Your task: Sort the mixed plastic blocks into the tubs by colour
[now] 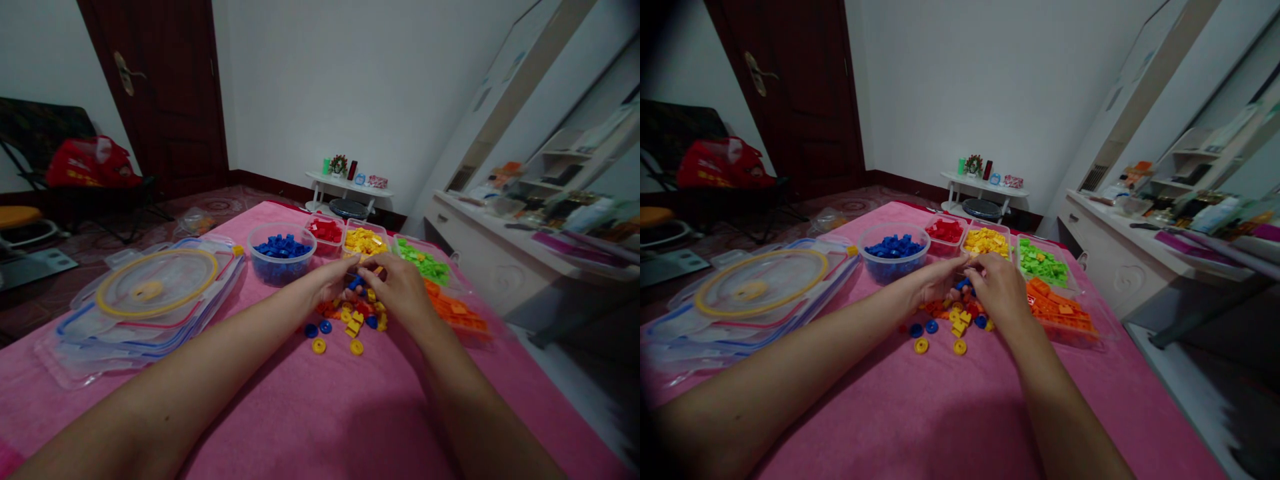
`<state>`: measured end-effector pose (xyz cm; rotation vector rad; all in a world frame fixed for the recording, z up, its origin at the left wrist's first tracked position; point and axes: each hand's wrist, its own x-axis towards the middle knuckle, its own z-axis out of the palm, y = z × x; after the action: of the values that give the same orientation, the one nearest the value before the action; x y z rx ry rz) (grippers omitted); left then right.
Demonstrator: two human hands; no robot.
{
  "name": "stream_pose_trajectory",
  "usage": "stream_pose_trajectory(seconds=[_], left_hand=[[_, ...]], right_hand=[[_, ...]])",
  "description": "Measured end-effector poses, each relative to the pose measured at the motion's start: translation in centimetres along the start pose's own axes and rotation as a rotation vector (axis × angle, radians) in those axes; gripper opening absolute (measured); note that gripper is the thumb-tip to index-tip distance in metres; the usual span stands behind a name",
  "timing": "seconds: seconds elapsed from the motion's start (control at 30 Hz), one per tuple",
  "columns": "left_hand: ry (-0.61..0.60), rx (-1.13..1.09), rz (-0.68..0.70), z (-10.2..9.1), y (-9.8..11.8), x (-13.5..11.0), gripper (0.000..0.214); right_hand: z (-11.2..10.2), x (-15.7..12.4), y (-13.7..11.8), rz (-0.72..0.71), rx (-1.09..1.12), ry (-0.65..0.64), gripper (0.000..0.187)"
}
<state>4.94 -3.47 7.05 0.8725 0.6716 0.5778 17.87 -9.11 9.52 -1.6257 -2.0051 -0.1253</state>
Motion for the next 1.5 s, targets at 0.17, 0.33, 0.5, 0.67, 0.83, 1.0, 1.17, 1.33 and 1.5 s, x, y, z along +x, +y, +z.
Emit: stream_pose_trajectory(seconds=[0.17, 0.33, 0.5, 0.67, 0.83, 1.0, 1.17, 1.33, 1.5], left_hand=[[0.043, -0.080, -0.005, -0.8, 0.7, 0.2, 0.040], [0.145, -0.116, 0.110, -1.4, 2.6, -0.2, 0.036], [0.274, -0.095, 0.374, -1.9, 5.6, -1.5, 0.030], [0.542, 0.278, 0.660, -4.6, 6.8, -1.5, 0.019], [0.786, 0.783, 0.773, -7.0, 6.4, -0.7, 0.024], [0.812, 1.167, 0.939, -5.6, 5.3, -0.8, 0.022], [0.475, 1.361, 0.920, -2.8, 1.9, 0.3, 0.024], [0.203, 1.438, 0.724, -1.6, -1.0, 3.1, 0.038], [0.163, 1.476, 0.523, -1.7, -0.1, 6.0, 0.044]], right_hand=[[-1.1, 0.1, 0.7, 0.019, -0.040, 0.113, 0.016], [-2.5, 0.3, 2.0, 0.036, -0.024, 0.220, 0.016], [-4.0, 0.3, 3.5, 0.113, 0.010, 0.341, 0.015], [-5.0, 0.3, 4.2, 0.147, 0.005, 0.401, 0.015], [-5.1, 0.3, 4.4, 0.142, 0.002, 0.404, 0.016], [-2.4, 0.4, 2.7, 0.070, 0.026, 0.261, 0.017], [2.4, -0.7, 0.0, 0.008, -0.049, -0.208, 0.026], [4.9, -1.7, -0.4, 0.155, -0.199, -0.372, 0.034], [5.2, -1.7, -0.1, 0.123, -0.217, -0.330, 0.030]])
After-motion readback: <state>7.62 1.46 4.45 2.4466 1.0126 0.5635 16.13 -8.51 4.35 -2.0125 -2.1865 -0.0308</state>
